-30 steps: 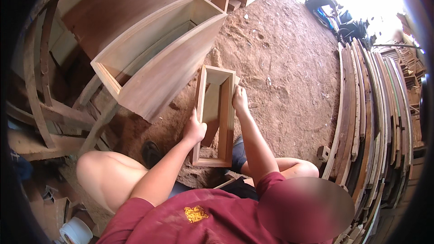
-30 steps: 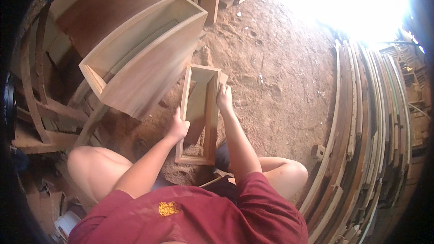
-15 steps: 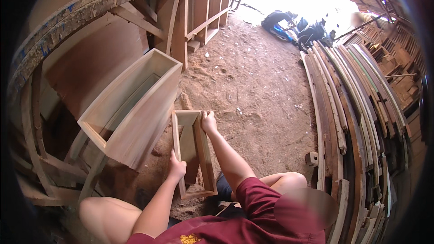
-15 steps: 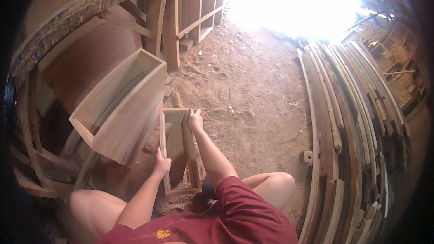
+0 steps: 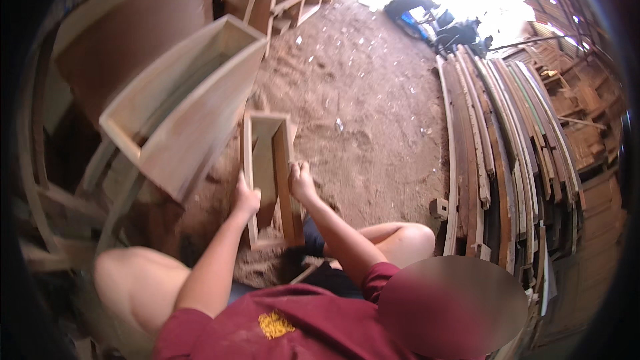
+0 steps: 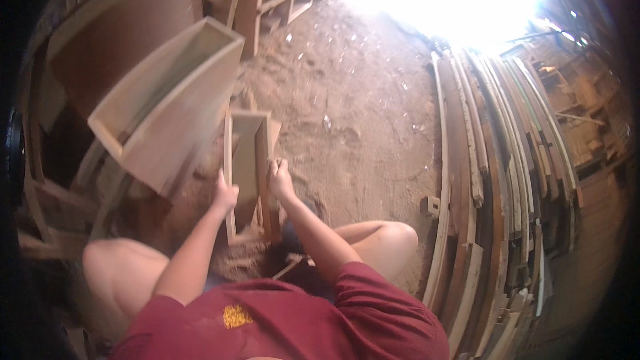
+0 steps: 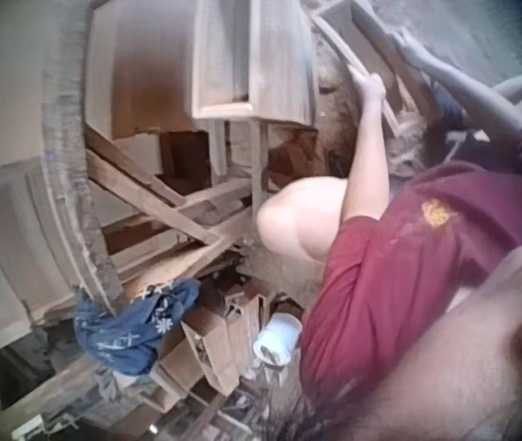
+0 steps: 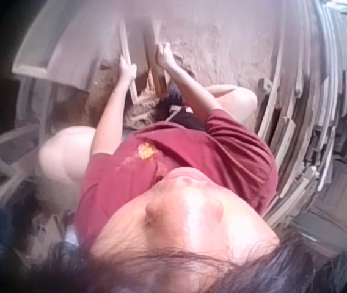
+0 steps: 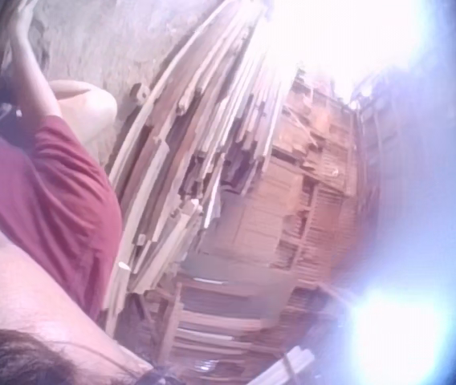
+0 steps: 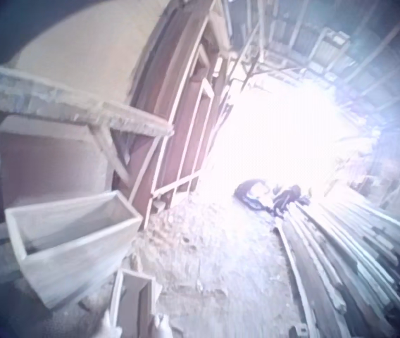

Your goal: The person sits on the ground and assembles a small wooden drawer by fitting side panels into grooves on the base and back pieces. They repeatedly adjust and align the pieces by hand to ensure a snug fit.

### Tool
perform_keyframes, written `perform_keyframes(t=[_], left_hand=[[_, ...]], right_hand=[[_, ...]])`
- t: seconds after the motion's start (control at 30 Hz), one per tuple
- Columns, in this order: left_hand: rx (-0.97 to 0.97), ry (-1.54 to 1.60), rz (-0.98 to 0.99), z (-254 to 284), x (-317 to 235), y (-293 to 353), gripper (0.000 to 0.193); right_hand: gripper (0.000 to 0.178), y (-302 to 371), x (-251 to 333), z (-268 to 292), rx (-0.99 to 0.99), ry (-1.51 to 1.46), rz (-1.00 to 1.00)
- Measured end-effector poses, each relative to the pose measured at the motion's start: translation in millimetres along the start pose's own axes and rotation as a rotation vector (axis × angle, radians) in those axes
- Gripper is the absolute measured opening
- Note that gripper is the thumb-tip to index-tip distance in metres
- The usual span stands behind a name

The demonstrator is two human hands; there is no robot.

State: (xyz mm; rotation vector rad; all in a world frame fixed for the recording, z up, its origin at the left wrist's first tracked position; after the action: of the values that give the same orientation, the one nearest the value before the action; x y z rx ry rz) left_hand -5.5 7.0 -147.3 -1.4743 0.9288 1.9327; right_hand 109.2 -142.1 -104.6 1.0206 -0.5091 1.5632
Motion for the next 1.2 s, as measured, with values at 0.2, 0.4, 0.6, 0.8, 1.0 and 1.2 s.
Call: perform_keyframes(t=[0.2,0.4,0.6,0.8,1.0,1.2], left_hand=[[0.078,-0.179,0.109,5,-27,16,0.083],[0.082,-0.094,0.068,7,-24,15,0.084],[0.064,-0.087,0.083,12,-17,11,0.083],[0.143,-0.062,0.142,3,-42,15,0.082],[0.059,-0.118,0.104,17,-37,11,0.084],[0.143,-0.093,0.087,3,-32,-3,0.088]], right_hand=[[0.036,105,-53,19,0.075,0.009,0.034],[0.030,117,-56,23,0.117,0.190,0.163],[0.029,-32,-6,-5,0.175,0.436,0.167],[0.045,-188,-7,-9,0.040,0.416,0.127],[0.054,-142,35,-22,0.084,0.140,0.062],[0.040,-59,-82,-1,0.170,0.157,0.139]])
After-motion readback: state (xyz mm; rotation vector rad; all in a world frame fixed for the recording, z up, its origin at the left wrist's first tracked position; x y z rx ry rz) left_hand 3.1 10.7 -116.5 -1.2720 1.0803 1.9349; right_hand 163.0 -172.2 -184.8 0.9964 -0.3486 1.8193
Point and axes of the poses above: each hand's wrist, its own y-axis away from the middle knuckle, its own z-axis out of the back of the hand, x = y × z, the point moved 2 cm from there along -y, towards the middle knuckle, and after that the axes turned 5 degrees about y, right-handed, at the moved point
